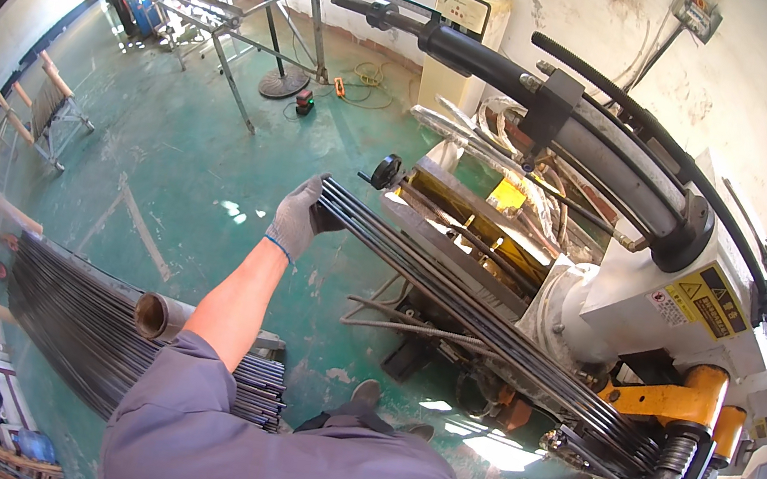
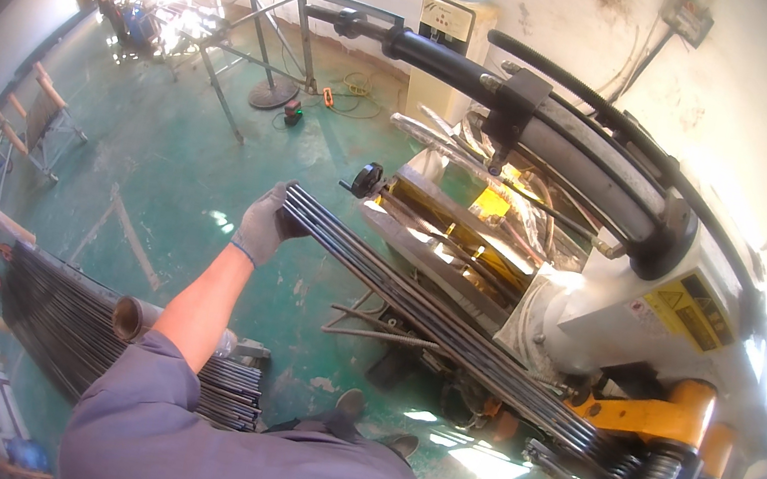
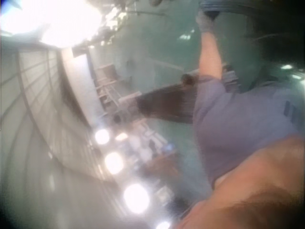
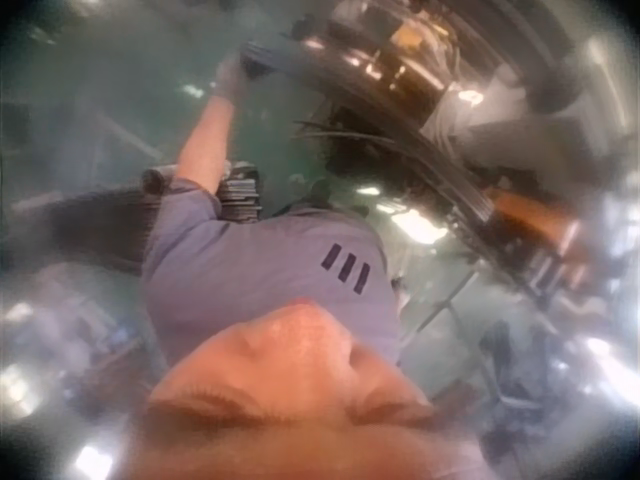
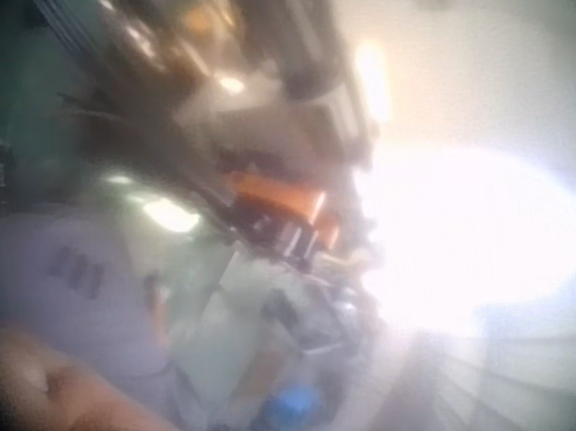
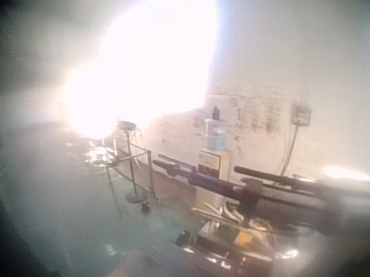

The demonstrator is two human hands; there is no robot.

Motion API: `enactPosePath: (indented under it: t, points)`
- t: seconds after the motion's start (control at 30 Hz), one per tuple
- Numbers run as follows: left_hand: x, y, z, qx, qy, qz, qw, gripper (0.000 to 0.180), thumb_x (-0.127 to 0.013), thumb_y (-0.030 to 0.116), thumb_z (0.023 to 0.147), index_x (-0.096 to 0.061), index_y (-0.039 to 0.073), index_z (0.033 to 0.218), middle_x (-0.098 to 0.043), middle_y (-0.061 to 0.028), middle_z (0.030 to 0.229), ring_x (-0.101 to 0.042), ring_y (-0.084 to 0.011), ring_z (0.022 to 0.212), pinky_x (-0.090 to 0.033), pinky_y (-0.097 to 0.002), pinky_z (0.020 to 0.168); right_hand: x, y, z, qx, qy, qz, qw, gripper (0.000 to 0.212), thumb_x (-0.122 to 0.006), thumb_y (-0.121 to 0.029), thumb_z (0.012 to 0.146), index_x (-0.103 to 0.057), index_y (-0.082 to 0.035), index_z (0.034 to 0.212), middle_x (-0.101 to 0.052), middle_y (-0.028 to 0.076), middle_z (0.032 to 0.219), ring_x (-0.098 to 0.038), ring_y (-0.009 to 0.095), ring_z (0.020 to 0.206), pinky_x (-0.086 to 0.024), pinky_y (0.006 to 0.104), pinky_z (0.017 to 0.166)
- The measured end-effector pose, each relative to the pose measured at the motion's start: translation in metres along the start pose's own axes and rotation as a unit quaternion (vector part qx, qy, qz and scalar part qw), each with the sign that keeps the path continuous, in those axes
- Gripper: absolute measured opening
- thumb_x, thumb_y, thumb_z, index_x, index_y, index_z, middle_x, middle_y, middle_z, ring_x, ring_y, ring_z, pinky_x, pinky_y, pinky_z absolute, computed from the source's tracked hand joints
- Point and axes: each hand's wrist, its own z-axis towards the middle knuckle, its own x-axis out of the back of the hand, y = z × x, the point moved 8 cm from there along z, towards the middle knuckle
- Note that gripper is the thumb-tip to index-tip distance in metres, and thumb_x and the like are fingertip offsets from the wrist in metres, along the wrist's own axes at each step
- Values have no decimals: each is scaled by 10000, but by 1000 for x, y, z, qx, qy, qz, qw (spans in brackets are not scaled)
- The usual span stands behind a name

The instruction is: The person feeds metal bars into a bending machine, activates the bend, and then stacks the bent bars on the floor before repeating the process.

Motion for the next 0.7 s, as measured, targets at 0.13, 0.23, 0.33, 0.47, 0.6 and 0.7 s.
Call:
enactPosePath:
  t: [0.13, 0.23, 0.33, 0.47, 0.6, 0.7]
  points:
    - [-9, -2, 0, 2, 49, -66, 997, 475, -539, 377, 1139, -527, 111, 1533, -709, -161, 1272, -727, -364, 1147, -630, -577, 938, 8, 17, -14, -11, 36, 5, 999, 216, -702, -194, 1014, -630, -8, 931, -609, 79, 661, -589, 235, 516, -429, 401, 420]
    - [-25, -1, -7, 4, 30, -33, 999, 473, -525, 387, 1143, -518, 148, 1552, -707, -159, 1301, -718, -360, 1168, -618, -585, 964, 9, 20, -21, 0, 46, 5, 999, 220, -719, -195, 1013, -647, 8, 964, -628, 82, 674, -611, 237, 534, -453, 402, 428]
    - [5, -10, 2, 54, -3, -7, 999, 505, -534, 445, 1130, -506, 208, 1576, -703, -128, 1324, -714, -343, 1172, -606, -584, 987, 8, 7, -19, 22, -9, -29, 999, 220, -666, -216, 1009, -697, 1, 1024, -712, 111, 782, -695, 248, 664, -527, 405, 531]
    - [-10, -10, -9, 76, -8, 66, 995, 507, -486, 447, 1141, -533, 137, 1539, -695, -148, 1319, -708, -332, 1157, -581, -563, 1019, -16, -39, -37, 55, -22, -10, 998, 201, -668, -169, 995, -691, 26, 1035, -680, 80, 765, -650, 190, 582, -480, 320, 491]
    - [4, -8, -5, 92, -46, 99, 990, 505, -451, 492, 1149, -509, 221, 1572, -626, -148, 1431, -651, -334, 1239, -537, -567, 1068, -40, -81, -29, 92, -70, -56, 992, 324, -712, -257, 1027, -705, 50, 1133, -750, 107, 897, -699, 193, 683, -562, 333, 595]
    - [0, 0, -5, 41, 35, 96, 994, 626, -422, 540, 1148, -386, 183, 1662, -570, -143, 1527, -613, -382, 1320, -501, -580, 1127, -53, -98, -11, 82, -91, -65, 990, 321, -716, -249, 1030, -710, 44, 1161, -741, 88, 895, -687, 175, 690, -549, 319, 598]
